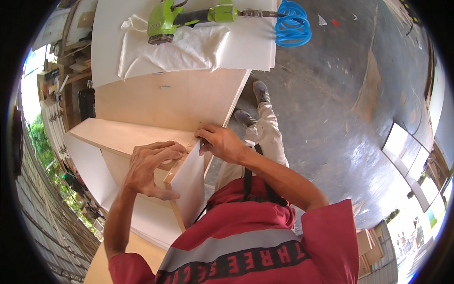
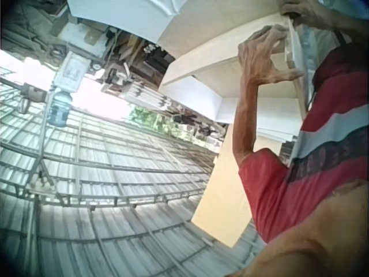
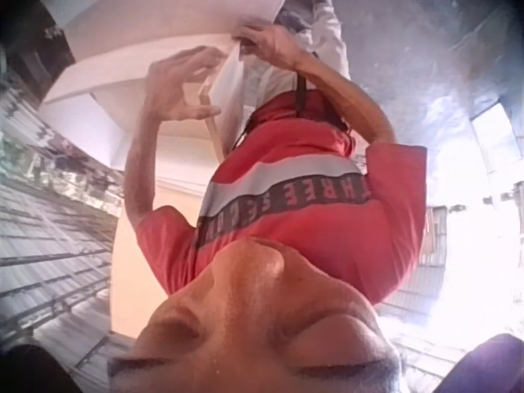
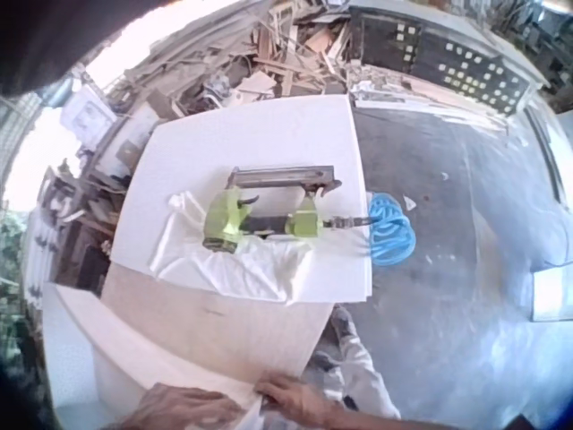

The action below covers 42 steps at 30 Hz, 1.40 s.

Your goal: The person assembles a wooden drawer by aligning a side panel against the front panel and securing it using a pneumatic nail gun. They then pick up the bottom panel and place it into the frame.

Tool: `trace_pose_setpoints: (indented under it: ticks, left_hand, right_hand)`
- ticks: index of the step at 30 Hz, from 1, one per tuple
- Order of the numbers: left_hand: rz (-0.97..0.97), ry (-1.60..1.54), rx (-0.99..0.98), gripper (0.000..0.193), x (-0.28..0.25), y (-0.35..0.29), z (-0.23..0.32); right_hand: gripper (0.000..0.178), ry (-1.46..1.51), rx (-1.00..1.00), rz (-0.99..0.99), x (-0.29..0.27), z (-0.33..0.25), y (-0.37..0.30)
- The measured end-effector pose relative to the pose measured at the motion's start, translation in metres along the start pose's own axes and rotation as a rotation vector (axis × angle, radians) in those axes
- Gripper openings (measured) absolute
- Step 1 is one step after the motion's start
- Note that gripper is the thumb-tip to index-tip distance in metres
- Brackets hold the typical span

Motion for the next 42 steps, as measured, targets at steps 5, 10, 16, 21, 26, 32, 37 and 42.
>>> trace_pose_setpoints:
  ticks: [5,10,16,21,26,32,37,42]
  left_hand:
    - [-0.048,0.015,0.008,0.084,-0.001,-0.001,-0.007]
    - [-0.1,-0.035,-0.056,0.091,-0.003,0.001,-0.005]
    - [-0.11,-0.026,-0.025,0.094,-0.002,0.003,-0.009]
    - [-0.131,-0.02,-0.021,0.094,-0.003,0.005,-0.008]
    - [-0.108,-0.035,-0.039,0.094,-0.002,0.002,-0.009]
    - [-0.084,-0.057,-0.059,0.085,-0.003,0.003,-0.008]
    - [-0.1,-0.055,-0.04,0.09,-0.003,0.004,-0.008]
    - [-0.154,-0.027,-0.09,0.094,-0.003,0.007,-0.007]
  right_hand:
    - [0.041,0.099,0.113,0.047,-0.017,-0.001,-0.001]
    - [0.03,0.062,0.082,0.276,-0.038,0.005,-0.016]
    - [0.046,0.132,0.21,0.017,-0.035,-0.022,-0.001]
    - [0.069,-0.085,0.114,-0.152,-0.003,-0.009,0.001]
    - [0.069,0.026,0.236,0.066,-0.045,-0.025,0.016]
    - [0.073,0.02,0.177,-0.114,-0.03,-0.012,0.009]
    - [0.069,-0.069,0.151,-0.059,-0.035,-0.013,0.011]
    - [0.052,-0.142,-0.005,-0.197,-0.011,-0.009,0.009]
Point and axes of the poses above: each hand's wrist, its own y-axis towards the middle knuckle, its own x-axis out of the palm, z = x × y, the point moved 5 cm from there along y, towards the middle knuckle, and after that the axes turned 5 degrees about -y, right-handed, at the moved point
